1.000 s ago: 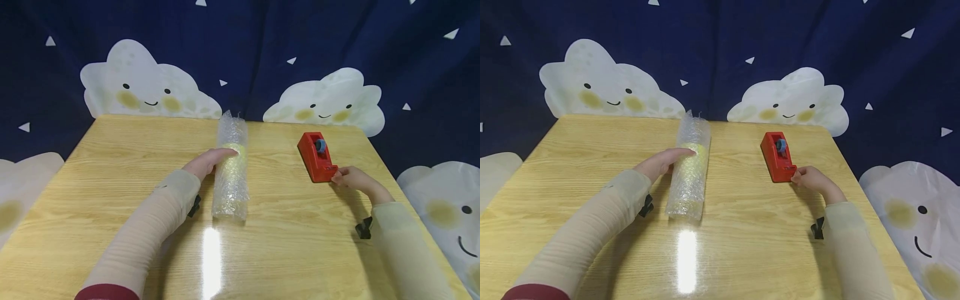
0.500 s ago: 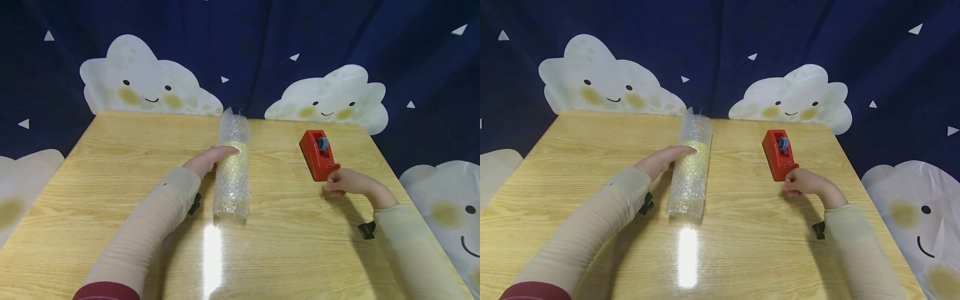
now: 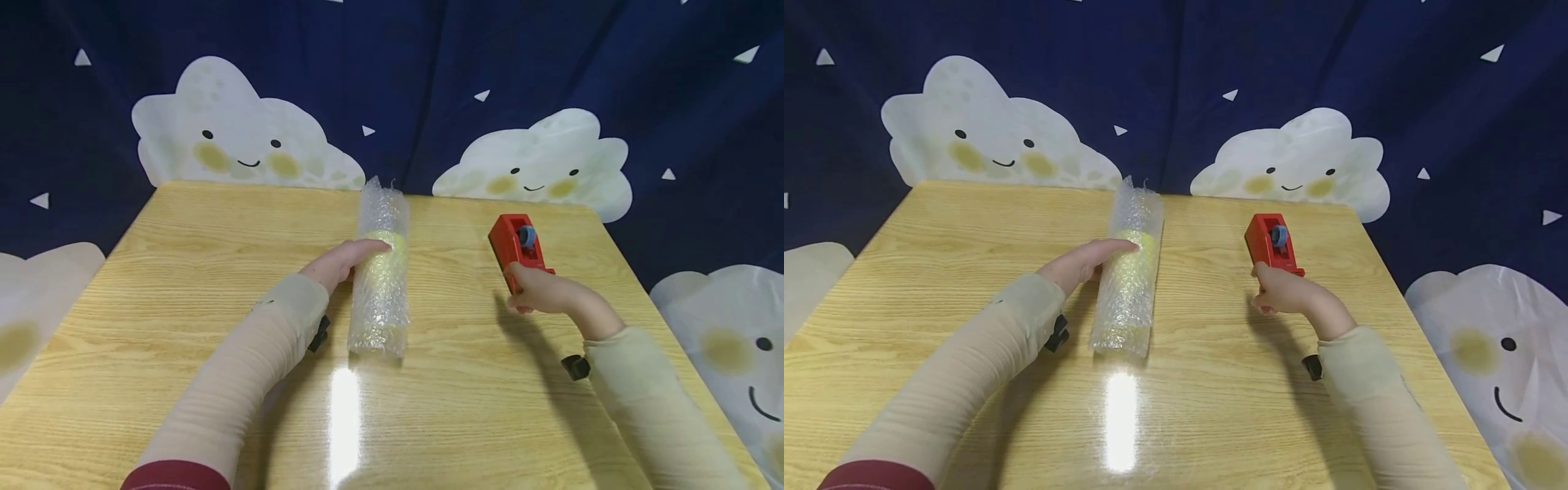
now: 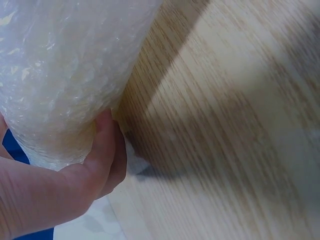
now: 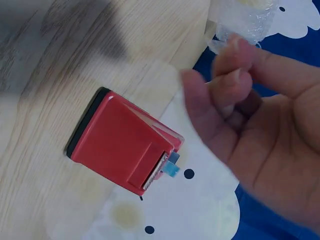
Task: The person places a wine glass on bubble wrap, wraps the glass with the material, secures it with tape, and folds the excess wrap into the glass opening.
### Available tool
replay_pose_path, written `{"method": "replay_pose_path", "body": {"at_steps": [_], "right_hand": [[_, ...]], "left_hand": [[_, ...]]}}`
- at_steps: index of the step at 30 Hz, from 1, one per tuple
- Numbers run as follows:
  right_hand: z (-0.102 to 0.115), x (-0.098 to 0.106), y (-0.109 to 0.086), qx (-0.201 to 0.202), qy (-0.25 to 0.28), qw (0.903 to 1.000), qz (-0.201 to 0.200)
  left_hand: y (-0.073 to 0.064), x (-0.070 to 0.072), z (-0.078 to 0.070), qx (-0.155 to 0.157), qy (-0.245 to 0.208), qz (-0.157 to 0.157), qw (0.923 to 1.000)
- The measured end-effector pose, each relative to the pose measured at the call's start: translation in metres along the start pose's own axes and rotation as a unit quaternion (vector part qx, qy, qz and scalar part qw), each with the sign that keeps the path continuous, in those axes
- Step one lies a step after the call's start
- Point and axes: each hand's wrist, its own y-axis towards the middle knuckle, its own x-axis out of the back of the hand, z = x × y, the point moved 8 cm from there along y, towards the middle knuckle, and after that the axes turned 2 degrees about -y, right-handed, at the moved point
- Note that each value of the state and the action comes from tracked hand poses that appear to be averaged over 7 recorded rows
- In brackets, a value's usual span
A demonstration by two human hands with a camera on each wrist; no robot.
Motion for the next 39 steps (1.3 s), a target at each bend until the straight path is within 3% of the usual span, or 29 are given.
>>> {"method": "replay_pose_path", "body": {"at_steps": [3,5,10,14,18,25,32,39], "right_hand": [[0.010,0.006,0.005,0.030,0.018,0.9988,-0.035],[0.017,0.010,0.010,0.045,0.059,0.9958,-0.053],[0.040,0.015,0.026,0.094,0.184,0.9753,-0.077],[0.063,0.012,0.045,0.128,0.232,0.9609,-0.080],[0.079,0.001,0.067,0.127,0.250,0.9573,-0.071],[0.099,-0.007,0.093,0.134,0.234,0.9597,-0.080],[0.107,-0.007,0.106,0.150,0.239,0.9560,-0.079],[0.109,-0.007,0.114,0.148,0.229,0.9589,-0.078]], "left_hand": [[0.001,0.000,0.001,0.001,-0.001,-0.001,1.0000],[0.001,0.000,0.001,0.000,-0.002,-0.001,1.0000],[0.000,0.000,0.001,-0.004,0.002,-0.002,1.0000],[0.001,0.001,0.002,-0.005,0.007,-0.005,1.0000],[0.001,0.001,0.002,-0.004,0.010,-0.006,0.9999],[0.003,0.001,0.000,-0.005,-0.006,-0.006,0.9999],[0.001,0.000,-0.001,-0.007,-0.010,0.000,0.9999],[0.002,0.003,0.001,0.001,0.004,-0.001,1.0000]]}}
